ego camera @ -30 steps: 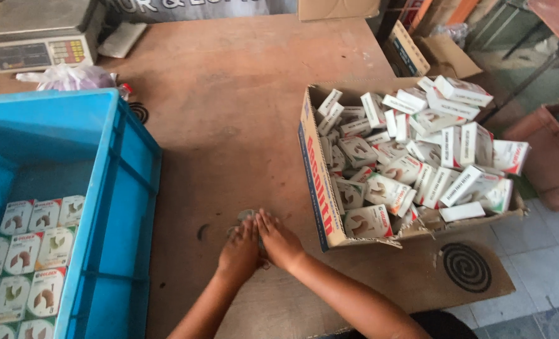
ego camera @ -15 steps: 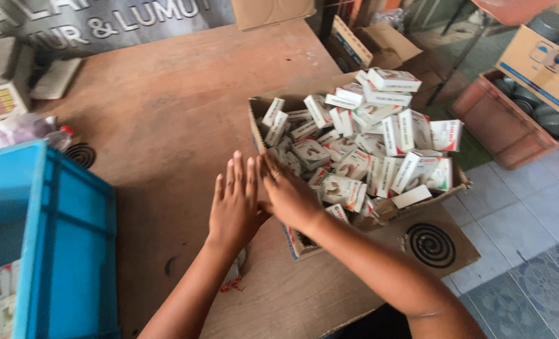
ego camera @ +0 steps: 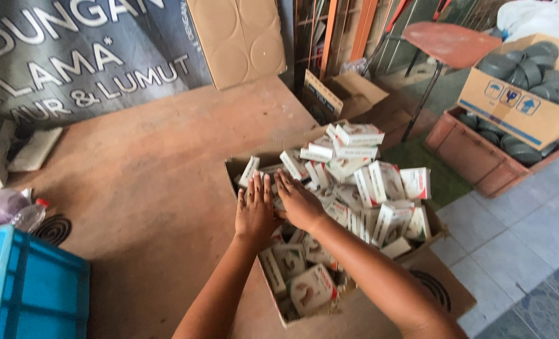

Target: The person wipes small white boxes with a cloth on a low table, then places them into a blue crate. The person repeats this process by taking boxes from a cardboard box, wiping them, and arranging them in the crate.

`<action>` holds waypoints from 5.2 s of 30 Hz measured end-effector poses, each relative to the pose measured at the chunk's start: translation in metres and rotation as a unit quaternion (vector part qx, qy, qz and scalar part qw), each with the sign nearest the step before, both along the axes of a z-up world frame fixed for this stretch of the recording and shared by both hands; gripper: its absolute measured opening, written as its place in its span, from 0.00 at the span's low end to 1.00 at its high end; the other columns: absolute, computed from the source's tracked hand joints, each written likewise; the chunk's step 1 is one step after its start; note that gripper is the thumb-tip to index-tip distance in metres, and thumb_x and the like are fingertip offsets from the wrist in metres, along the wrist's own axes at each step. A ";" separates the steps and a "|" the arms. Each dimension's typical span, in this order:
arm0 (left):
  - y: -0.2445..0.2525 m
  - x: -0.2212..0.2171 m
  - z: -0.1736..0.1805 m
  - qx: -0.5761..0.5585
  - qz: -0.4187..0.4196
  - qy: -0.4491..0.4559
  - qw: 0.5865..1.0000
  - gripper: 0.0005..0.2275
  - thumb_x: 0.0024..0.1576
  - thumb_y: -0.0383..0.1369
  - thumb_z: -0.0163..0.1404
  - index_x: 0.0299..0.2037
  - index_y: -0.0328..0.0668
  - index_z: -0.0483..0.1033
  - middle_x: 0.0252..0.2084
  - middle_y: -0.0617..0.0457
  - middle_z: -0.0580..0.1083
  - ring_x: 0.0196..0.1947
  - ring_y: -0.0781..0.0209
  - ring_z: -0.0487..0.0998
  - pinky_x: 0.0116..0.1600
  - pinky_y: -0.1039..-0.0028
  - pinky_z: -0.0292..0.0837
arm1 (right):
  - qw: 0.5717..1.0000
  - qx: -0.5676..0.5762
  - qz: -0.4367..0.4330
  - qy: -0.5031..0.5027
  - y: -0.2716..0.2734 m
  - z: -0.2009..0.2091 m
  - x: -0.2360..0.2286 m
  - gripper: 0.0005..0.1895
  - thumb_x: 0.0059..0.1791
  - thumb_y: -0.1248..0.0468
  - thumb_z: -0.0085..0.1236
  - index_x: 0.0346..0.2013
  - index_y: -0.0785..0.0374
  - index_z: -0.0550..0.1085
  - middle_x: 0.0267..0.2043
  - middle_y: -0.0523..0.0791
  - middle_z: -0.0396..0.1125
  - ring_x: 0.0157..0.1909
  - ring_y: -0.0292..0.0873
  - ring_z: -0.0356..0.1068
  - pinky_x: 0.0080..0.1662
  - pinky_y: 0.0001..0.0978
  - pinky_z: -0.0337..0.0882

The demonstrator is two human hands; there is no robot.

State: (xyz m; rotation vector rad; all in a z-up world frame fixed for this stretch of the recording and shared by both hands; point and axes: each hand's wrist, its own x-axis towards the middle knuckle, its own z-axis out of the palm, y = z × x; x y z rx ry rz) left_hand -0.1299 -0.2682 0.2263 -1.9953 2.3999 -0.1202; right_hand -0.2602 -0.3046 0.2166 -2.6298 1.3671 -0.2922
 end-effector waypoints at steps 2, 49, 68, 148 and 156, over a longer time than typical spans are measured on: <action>-0.018 0.002 -0.008 0.018 0.002 -0.008 1.000 0.48 0.44 0.53 0.51 0.65 0.38 0.31 0.67 0.42 0.37 0.67 0.51 0.39 0.65 0.57 0.42 | 1.000 -0.005 -0.003 0.000 -0.013 -0.006 0.001 0.43 0.42 0.57 0.55 0.63 0.70 0.44 0.67 0.57 0.37 0.65 0.56 0.43 0.62 0.44 0.49; -0.156 0.066 -0.144 -0.218 -0.197 -0.100 0.951 0.16 0.50 0.30 0.37 0.45 0.34 0.72 0.51 0.46 0.69 0.52 0.51 0.69 0.63 0.64 0.50 | 0.997 0.072 0.006 0.013 -0.053 -0.033 0.045 0.36 0.44 0.76 0.43 0.62 0.72 0.38 0.64 0.59 0.39 0.62 0.53 0.51 0.52 0.32 0.69; -0.047 0.054 0.010 -0.171 -0.176 -0.056 0.968 0.34 0.34 0.45 0.59 0.52 0.37 0.65 0.55 0.45 0.64 0.56 0.53 0.65 0.63 0.71 0.56 | 0.998 0.010 -0.008 0.056 -0.028 0.033 0.014 0.58 0.29 0.39 0.62 0.61 0.67 0.49 0.58 0.52 0.56 0.54 0.53 0.62 0.47 0.51 0.68; 0.311 0.198 -0.187 0.030 0.084 0.244 0.966 0.12 0.47 0.35 0.54 0.41 0.47 0.74 0.57 0.47 0.61 0.62 0.49 0.56 0.64 0.55 0.49 | 0.973 0.066 0.193 -0.104 0.246 -0.188 0.180 0.25 0.42 0.79 0.41 0.51 0.56 0.67 0.55 0.47 0.61 0.58 0.45 0.59 0.57 0.37 0.61; 0.312 0.201 -0.146 0.046 0.095 0.286 0.952 0.11 0.44 0.32 0.56 0.37 0.45 0.73 0.62 0.41 0.54 0.64 0.42 0.49 0.64 0.54 0.48 | 0.933 0.008 0.340 -0.116 0.269 -0.183 0.148 0.29 0.44 0.64 0.42 0.60 0.62 0.57 0.62 0.51 0.53 0.62 0.51 0.51 0.58 0.42 0.54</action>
